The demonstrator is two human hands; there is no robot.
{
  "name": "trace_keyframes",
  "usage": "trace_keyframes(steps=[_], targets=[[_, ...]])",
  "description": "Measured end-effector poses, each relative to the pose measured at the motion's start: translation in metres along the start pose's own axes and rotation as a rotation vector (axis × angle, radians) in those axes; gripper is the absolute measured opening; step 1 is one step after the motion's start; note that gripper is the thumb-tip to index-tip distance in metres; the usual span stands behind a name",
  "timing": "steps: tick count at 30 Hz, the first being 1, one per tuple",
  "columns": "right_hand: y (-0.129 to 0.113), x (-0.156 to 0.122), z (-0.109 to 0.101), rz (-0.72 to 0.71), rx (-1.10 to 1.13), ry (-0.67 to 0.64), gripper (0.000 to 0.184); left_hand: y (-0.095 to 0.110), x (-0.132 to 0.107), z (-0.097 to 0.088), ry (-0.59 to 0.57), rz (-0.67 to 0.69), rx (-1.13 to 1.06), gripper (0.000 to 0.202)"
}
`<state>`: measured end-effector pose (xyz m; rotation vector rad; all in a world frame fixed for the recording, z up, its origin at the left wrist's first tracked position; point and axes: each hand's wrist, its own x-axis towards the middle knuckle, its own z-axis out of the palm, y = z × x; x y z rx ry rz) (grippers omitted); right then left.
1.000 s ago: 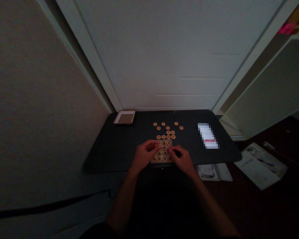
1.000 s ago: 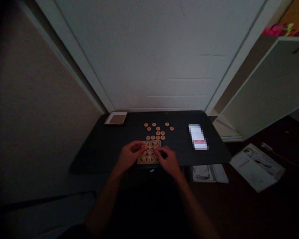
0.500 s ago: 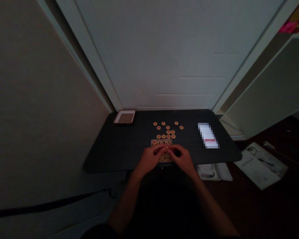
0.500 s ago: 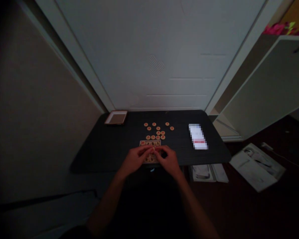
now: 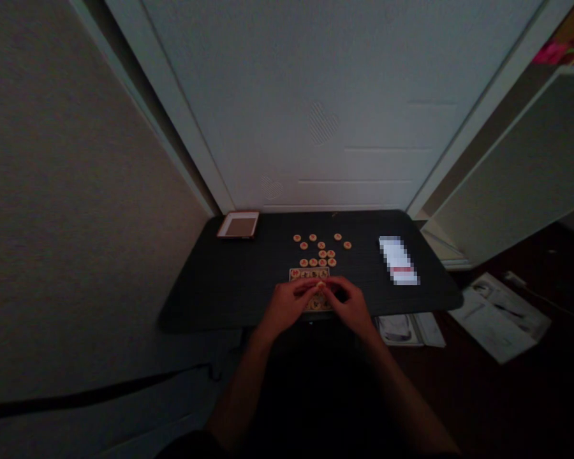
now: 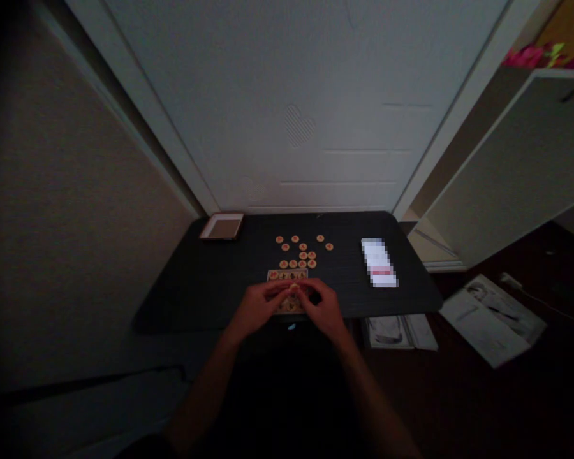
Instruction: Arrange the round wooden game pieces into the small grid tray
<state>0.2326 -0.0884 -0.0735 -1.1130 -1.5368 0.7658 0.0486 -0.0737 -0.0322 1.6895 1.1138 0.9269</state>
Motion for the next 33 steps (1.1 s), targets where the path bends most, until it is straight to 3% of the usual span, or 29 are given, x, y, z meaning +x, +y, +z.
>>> trace_keyframes(steps=[5, 9, 13, 18, 23, 33], targets=[[0.0, 0.001, -0.002, -0.023, 0.022, -0.001, 0.018, -0.01, 0.002, -0.003, 0.083, 0.019, 0.031, 0.024], [0.005, 0.006, -0.005, -0.016, 0.014, 0.049, 0.019, -0.023, 0.007, -0.017, 0.284, 0.021, 0.115, 0.029], [0.008, 0.018, -0.005, -0.065, -0.074, -0.007, 0.021, -0.038, 0.01, -0.032, 0.443, 0.043, 0.243, 0.026], [0.009, 0.034, 0.002, -0.127, -0.229, -0.029, 0.02, -0.053, 0.007, -0.034, 0.366, 0.166, 0.348, 0.022], [0.011, 0.041, 0.007, -0.179, -0.309, -0.082, 0.019, -0.053, 0.002, -0.032, 0.258, 0.234, 0.407, 0.026], [0.01, 0.038, 0.006, -0.206, -0.316, -0.042, 0.02, -0.054, 0.001, -0.032, 0.232, 0.261, 0.434, 0.026]])
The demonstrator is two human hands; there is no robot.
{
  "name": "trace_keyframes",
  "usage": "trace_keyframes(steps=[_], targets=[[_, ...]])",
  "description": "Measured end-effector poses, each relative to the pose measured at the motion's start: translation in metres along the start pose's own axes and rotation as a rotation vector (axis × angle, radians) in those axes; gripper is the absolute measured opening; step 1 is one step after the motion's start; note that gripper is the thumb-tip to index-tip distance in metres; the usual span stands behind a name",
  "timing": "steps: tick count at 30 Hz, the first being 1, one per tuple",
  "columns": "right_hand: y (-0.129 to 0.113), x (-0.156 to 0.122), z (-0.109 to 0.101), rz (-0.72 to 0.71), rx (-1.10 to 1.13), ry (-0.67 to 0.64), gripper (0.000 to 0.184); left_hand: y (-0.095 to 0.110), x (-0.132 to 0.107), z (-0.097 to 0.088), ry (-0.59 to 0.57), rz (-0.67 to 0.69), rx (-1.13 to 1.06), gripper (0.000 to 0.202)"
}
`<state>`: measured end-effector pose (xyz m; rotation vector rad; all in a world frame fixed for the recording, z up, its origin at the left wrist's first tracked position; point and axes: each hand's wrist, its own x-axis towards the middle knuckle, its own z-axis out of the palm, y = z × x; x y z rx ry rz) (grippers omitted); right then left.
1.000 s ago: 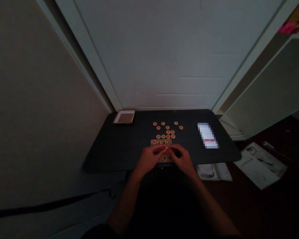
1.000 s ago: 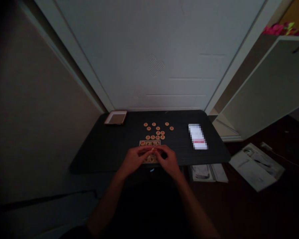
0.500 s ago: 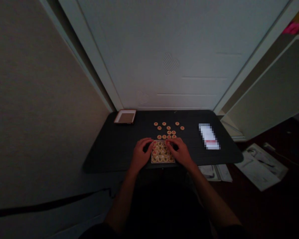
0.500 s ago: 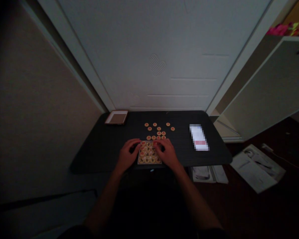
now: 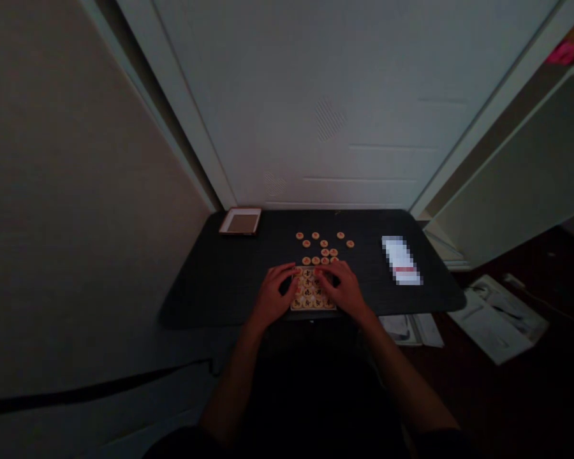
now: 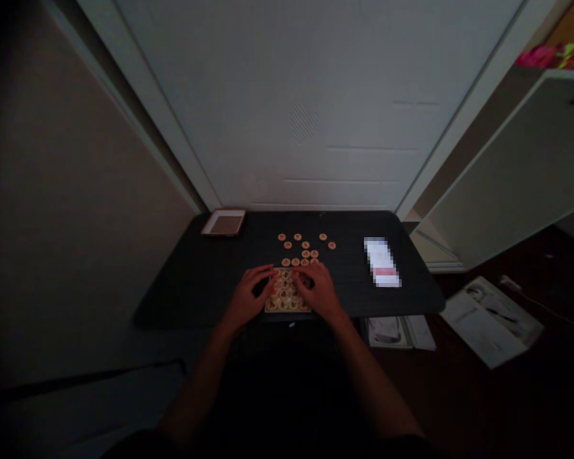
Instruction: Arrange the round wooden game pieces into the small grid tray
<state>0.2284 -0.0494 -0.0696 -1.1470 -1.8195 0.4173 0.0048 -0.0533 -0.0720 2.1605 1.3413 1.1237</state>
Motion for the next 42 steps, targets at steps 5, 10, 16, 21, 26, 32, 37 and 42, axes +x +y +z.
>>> trace_keyframes(steps=[5, 10, 16, 21, 26, 32, 37, 42], targets=[[0.0, 0.001, 0.001, 0.012, -0.029, 0.003, 0.019, -0.001, -0.001, 0.001, -0.007, -0.004, 0.026, 0.026], [0.009, 0.0, 0.005, -0.007, -0.072, -0.02, 0.019, -0.003, -0.001, 0.003, -0.011, -0.007, 0.038, 0.026], [0.017, -0.002, 0.01, 0.022, -0.107, -0.032, 0.02, -0.003, -0.001, 0.003, -0.021, -0.006, 0.043, 0.025], [0.017, -0.003, 0.01, 0.017, -0.119, 0.009, 0.018, -0.002, -0.001, 0.002, -0.022, -0.005, 0.042, 0.025], [0.019, -0.003, 0.01, 0.013, -0.109, 0.031, 0.015, -0.002, -0.001, 0.003, -0.019, -0.017, 0.036, 0.025], [0.022, -0.003, 0.01, -0.004, -0.106, 0.007, 0.015, -0.003, -0.001, 0.003, -0.013, -0.008, 0.031, 0.026], [0.021, -0.003, 0.009, -0.009, -0.101, 0.008, 0.016, -0.004, -0.002, 0.004, -0.018, -0.019, 0.033, 0.026], [0.016, -0.003, 0.007, 0.015, -0.05, 0.049, 0.016, -0.004, 0.001, 0.004, -0.019, -0.022, 0.048, 0.025]])
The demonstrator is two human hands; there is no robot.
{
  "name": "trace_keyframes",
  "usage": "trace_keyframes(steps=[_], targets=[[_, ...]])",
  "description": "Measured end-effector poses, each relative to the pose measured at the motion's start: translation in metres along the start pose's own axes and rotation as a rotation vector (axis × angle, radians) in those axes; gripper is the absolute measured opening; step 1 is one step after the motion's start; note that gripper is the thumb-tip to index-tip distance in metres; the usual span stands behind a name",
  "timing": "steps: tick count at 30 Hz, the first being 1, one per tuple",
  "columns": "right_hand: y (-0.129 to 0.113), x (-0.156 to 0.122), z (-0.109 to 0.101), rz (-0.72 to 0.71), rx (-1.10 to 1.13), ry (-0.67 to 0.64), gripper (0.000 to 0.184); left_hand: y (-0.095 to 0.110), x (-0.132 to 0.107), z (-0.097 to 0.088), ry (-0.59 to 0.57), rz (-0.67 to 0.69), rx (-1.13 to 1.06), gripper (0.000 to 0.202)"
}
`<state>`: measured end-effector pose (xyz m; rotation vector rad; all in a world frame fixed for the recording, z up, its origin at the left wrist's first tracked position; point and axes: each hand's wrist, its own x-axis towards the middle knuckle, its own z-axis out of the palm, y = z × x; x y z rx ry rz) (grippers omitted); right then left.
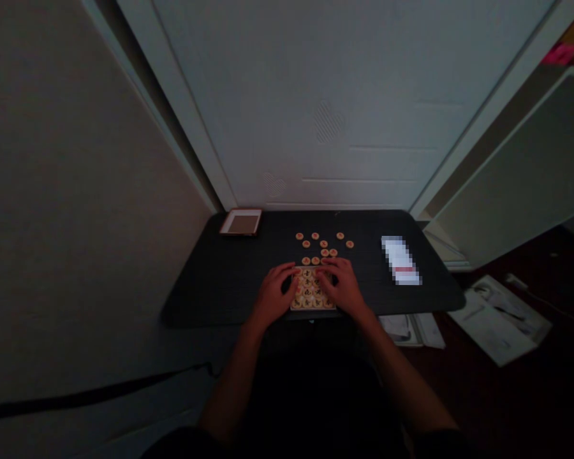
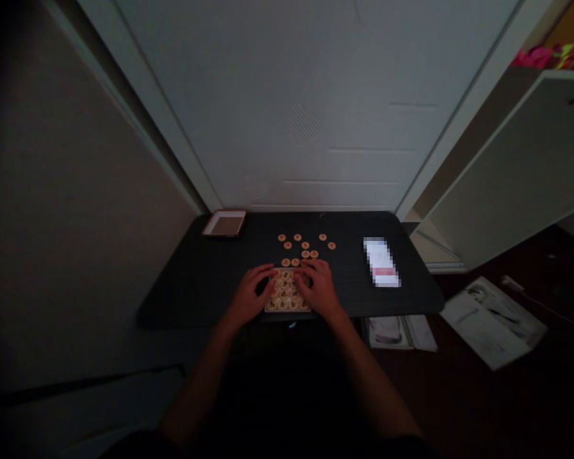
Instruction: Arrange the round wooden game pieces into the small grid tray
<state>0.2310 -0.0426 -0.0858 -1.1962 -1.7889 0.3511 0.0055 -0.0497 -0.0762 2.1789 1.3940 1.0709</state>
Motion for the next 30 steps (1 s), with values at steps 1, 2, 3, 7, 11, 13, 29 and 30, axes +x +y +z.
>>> trace_keyframes(steps=[1, 2, 3, 7, 11, 13, 29, 30], targets=[[-0.001, 0.0, -0.001, 0.006, 0.011, 0.005, 0.015, 0.001, 0.004, 0.0, -0.006, 0.005, 0.005, 0.025], [-0.002, 0.0, -0.002, 0.011, 0.022, 0.011, 0.016, 0.003, 0.009, -0.001, -0.009, 0.014, 0.009, 0.025], [-0.002, 0.0, -0.003, 0.017, 0.034, 0.021, 0.016, 0.004, 0.015, -0.001, -0.006, 0.029, 0.015, 0.025], [-0.001, 0.0, -0.007, 0.069, 0.074, 0.111, 0.021, 0.011, 0.057, 0.006, -0.035, 0.13, 0.039, 0.027], [0.004, -0.002, -0.009, 0.182, 0.114, 0.238, 0.022, 0.014, 0.103, 0.023, -0.125, 0.169, 0.122, 0.027], [0.006, -0.003, -0.01, 0.23, 0.135, 0.261, 0.023, 0.016, 0.121, 0.031, -0.173, 0.141, 0.181, 0.026], [0.004, -0.004, -0.01, 0.298, 0.198, 0.278, 0.023, 0.031, 0.157, 0.057, -0.367, -0.103, 0.435, 0.022], [0.004, -0.004, -0.01, 0.297, 0.202, 0.278, 0.023, 0.031, 0.158, 0.057, -0.365, -0.109, 0.438, 0.022]])
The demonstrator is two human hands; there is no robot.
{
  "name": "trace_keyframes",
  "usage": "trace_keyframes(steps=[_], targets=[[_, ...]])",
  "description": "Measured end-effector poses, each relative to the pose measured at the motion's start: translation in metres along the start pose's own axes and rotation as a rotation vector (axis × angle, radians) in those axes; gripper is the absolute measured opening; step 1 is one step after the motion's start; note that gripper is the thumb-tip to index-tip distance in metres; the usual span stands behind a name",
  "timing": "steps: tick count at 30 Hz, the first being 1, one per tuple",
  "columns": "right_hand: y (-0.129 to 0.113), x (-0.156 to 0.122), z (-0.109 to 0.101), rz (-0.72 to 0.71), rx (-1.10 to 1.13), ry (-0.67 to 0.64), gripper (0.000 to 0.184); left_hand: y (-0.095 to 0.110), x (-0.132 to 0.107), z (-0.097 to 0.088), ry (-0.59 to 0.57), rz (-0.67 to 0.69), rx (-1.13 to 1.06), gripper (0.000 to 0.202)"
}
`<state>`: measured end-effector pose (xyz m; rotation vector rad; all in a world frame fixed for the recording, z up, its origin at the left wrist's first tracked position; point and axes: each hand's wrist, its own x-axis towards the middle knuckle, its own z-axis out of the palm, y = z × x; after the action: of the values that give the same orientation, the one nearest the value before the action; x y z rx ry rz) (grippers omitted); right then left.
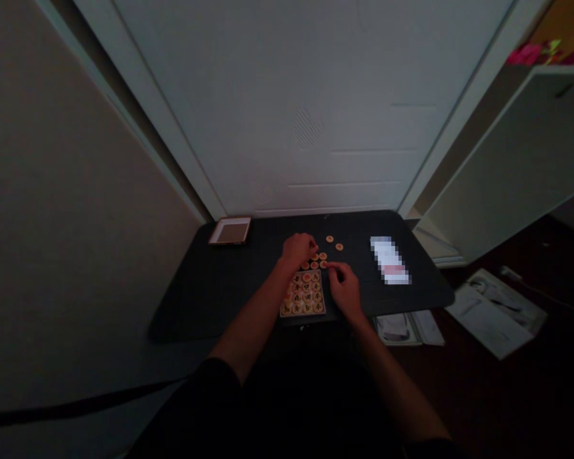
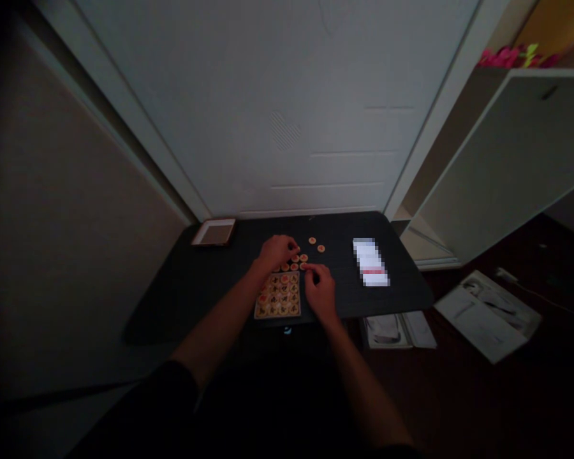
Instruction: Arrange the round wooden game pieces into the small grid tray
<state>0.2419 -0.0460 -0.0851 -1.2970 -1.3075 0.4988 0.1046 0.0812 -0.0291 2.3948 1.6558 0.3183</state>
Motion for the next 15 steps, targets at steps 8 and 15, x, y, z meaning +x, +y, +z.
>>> trace_keyframes(steps=[8, 15], targets=[[0.003, 0.0, 0.0, 0.001, 0.006, 0.005, 0.023, 0.008, -0.001, -0.005, 0.051, -0.036, -0.009, 0.018], [0.003, 0.0, 0.0, 0.005, -0.005, -0.004, 0.023, 0.01, -0.021, -0.018, 0.15, 0.071, -0.114, 0.025]])
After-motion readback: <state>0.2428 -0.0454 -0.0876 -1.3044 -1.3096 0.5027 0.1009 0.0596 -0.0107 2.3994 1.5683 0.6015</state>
